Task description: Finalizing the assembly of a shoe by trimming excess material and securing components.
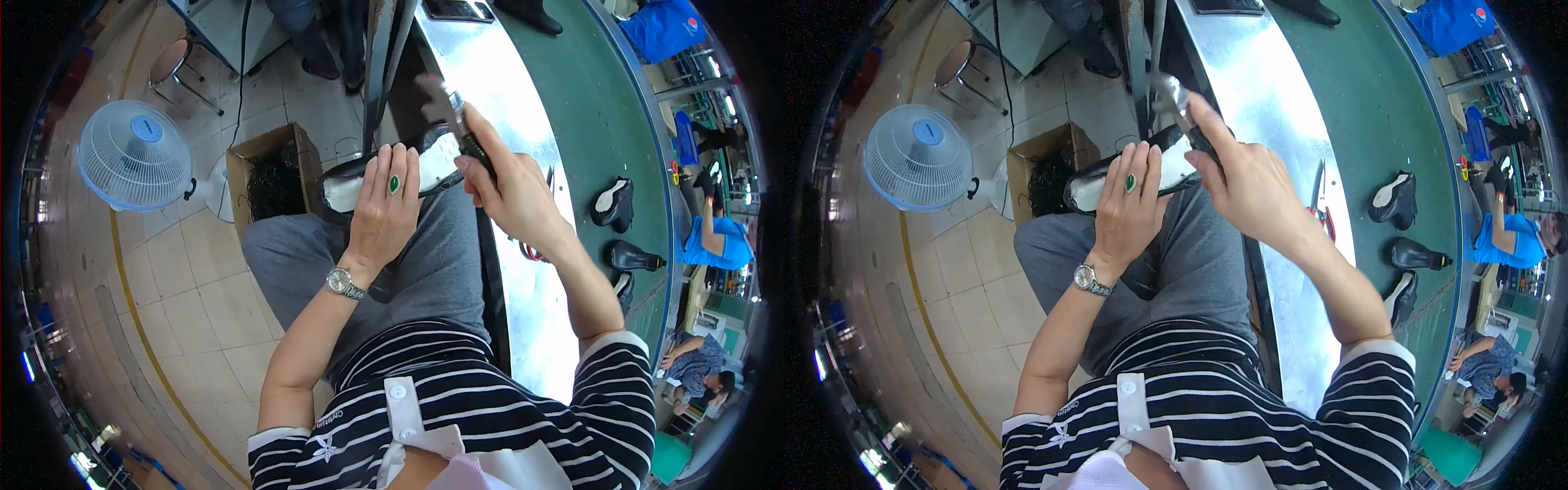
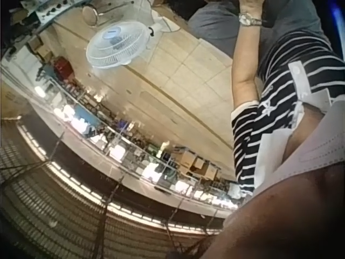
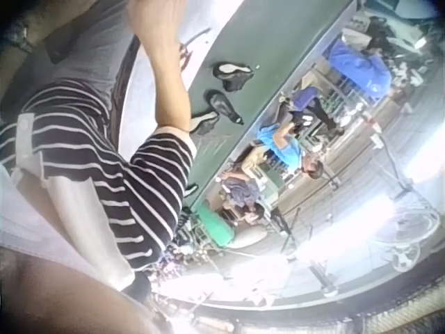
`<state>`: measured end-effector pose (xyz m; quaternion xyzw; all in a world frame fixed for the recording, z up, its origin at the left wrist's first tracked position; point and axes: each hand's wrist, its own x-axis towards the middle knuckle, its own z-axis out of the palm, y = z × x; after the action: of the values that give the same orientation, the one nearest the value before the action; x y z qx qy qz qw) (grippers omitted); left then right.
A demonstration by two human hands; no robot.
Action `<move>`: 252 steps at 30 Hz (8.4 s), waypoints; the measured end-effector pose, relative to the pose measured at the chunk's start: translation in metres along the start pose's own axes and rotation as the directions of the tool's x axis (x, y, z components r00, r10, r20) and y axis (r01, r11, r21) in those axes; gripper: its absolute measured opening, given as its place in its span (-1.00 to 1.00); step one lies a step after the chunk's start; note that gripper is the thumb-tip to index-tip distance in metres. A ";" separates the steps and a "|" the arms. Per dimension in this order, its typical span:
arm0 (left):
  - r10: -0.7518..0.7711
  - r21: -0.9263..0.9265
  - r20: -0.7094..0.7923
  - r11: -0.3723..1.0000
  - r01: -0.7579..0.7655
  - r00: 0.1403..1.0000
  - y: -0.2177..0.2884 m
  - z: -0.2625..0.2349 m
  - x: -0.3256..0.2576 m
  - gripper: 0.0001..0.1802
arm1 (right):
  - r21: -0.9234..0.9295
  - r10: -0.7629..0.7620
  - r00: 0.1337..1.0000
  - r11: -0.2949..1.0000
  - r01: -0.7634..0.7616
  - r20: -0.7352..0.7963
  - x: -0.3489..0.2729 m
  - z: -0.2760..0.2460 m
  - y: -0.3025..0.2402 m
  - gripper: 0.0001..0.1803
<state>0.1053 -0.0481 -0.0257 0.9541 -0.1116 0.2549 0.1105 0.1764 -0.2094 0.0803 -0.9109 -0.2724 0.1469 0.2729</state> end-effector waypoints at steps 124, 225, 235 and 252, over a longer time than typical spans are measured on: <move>-0.215 -0.558 0.737 -0.729 0.397 0.641 -0.045 -0.053 -0.091 -0.15 | -0.402 -0.336 0.777 0.707 0.581 0.532 0.042 0.042 -0.075 -0.33; -0.155 -0.869 0.484 0.028 0.494 0.861 -0.014 -0.039 -0.122 0.50 | 0.663 -0.165 0.985 0.742 0.096 0.043 -0.076 0.097 0.027 -0.31; -0.197 -0.553 0.724 -0.739 0.385 0.661 0.000 -0.043 -0.125 -0.38 | 0.768 -0.227 0.953 0.640 -0.009 0.200 -0.093 0.118 0.025 0.24; 0.349 -0.616 0.730 -0.038 0.787 0.588 0.039 0.000 -0.062 -0.24 | 0.594 0.640 0.317 0.768 -0.239 -0.700 -0.073 -0.038 0.262 -0.10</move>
<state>0.0425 -0.0750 -0.0512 0.5839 -0.0976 -0.3470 0.7274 0.2420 -0.4515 -0.0319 -0.8156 0.2083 -0.2230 0.4917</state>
